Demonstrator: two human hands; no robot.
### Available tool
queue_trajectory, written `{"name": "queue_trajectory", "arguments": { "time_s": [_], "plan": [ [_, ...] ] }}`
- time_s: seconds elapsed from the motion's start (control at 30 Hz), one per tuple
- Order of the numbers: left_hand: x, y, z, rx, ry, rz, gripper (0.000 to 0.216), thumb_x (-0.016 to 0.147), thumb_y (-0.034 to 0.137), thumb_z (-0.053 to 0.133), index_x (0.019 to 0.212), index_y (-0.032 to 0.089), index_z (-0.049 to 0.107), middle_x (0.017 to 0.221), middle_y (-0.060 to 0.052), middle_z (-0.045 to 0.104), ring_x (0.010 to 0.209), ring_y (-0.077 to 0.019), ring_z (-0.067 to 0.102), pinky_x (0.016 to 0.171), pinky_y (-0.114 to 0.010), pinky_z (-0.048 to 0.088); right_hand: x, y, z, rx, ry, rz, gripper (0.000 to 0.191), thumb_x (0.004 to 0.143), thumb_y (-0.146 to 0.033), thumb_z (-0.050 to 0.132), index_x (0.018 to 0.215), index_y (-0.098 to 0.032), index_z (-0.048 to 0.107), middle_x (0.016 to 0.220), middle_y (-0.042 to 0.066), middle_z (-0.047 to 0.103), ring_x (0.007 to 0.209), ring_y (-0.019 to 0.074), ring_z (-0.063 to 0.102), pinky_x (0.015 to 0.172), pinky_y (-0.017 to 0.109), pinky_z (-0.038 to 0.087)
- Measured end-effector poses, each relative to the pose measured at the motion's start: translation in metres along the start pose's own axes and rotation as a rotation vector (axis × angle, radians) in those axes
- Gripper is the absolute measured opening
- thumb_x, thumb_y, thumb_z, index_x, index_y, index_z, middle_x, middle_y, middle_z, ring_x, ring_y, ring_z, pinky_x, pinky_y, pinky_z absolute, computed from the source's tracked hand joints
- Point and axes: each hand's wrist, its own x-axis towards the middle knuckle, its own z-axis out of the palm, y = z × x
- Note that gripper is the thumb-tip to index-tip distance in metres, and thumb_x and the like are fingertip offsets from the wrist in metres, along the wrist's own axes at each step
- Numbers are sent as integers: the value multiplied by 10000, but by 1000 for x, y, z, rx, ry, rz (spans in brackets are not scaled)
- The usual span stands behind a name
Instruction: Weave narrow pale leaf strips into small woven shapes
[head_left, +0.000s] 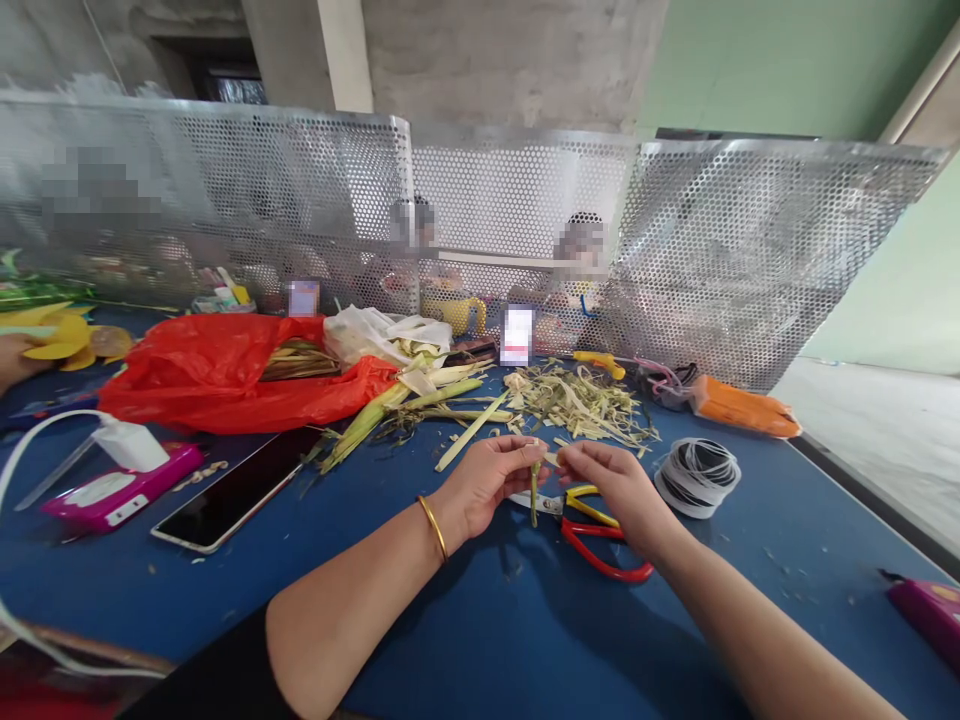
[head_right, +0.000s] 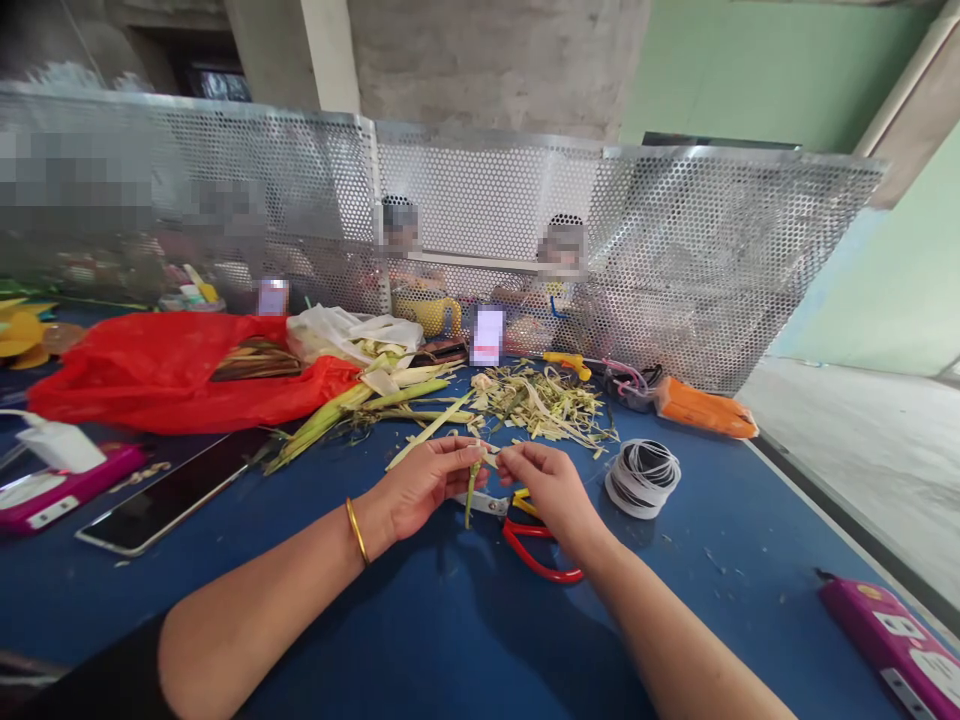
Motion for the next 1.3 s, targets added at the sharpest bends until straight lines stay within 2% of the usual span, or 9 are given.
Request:
{"name": "queue_trajectory", "arguments": {
  "time_s": [0.1, 0.17, 0.4, 0.6, 0.9, 1.0, 1.1, 1.23, 1.3],
  "plan": [
    [-1, 2, 1, -25, 39, -11, 207, 640, 215, 809, 781, 132, 682, 716, -28, 687, 666, -145, 671, 691, -247, 523, 2, -1, -3, 96, 120, 76, 478, 645, -631, 679, 678, -155, 665, 702, 40, 652, 665, 161, 588, 703, 298, 478],
    [-1, 3, 2, -43, 71, -30, 169, 677, 205, 781, 790, 125, 684, 717, -38, 690, 668, -149, 674, 684, -250, 524, 3, 0, -4, 88, 136, 99, 468, 606, -620, 712, 634, -157, 653, 660, 28, 631, 620, 144, 563, 661, 282, 472],
    [-4, 4, 6, -71, 131, 32, 135, 724, 174, 735, 845, 115, 714, 769, -64, 711, 685, -133, 661, 715, -241, 522, -5, 6, 10, -145, -148, 82, 368, 678, -531, 681, 617, -168, 672, 581, 9, 600, 567, 138, 508, 556, 266, 376],
    [-4, 0, 7, -62, 102, 22, 158, 745, 170, 714, 896, 123, 712, 777, -65, 715, 671, -122, 658, 667, -218, 506, -8, 11, 19, -200, -70, 58, 256, 686, -404, 654, 568, -182, 610, 538, -3, 562, 531, 130, 473, 527, 258, 347],
    [-3, -3, 7, -81, 155, 60, 169, 694, 134, 749, 849, 128, 683, 787, -70, 716, 687, -139, 665, 702, -247, 512, -11, 4, 20, -129, -140, -16, 307, 705, -452, 676, 638, -193, 526, 578, -30, 524, 571, 128, 490, 550, 254, 359],
    [-4, -3, 9, -63, 164, 82, 168, 670, 133, 765, 816, 122, 684, 800, -73, 716, 716, -139, 663, 721, -246, 508, -11, 7, 20, -137, -103, 5, 354, 722, -514, 658, 631, -194, 539, 564, -23, 542, 546, 130, 502, 539, 255, 362],
    [-5, -2, 9, -33, 121, 73, 210, 665, 217, 788, 826, 121, 693, 818, -74, 716, 718, -135, 656, 726, -241, 502, -9, 11, 19, -129, -42, 19, 391, 733, -557, 633, 610, -195, 548, 540, -20, 537, 518, 128, 484, 522, 256, 360],
    [-5, -3, 7, 4, 79, 13, 385, 749, 488, 685, 878, 125, 698, 822, -83, 713, 682, -128, 640, 693, -242, 490, -6, 10, 13, -107, 39, -17, 417, 708, -593, 646, 604, -197, 566, 560, -13, 544, 533, 135, 487, 527, 260, 373],
    [-5, -4, 5, 42, 72, -30, 451, 739, 554, 660, 881, 127, 701, 843, -92, 712, 730, -150, 649, 690, -253, 484, -4, 9, 9, -117, 77, -45, 422, 712, -603, 641, 610, -199, 574, 565, -8, 553, 541, 138, 489, 535, 263, 378]
  ]
}}
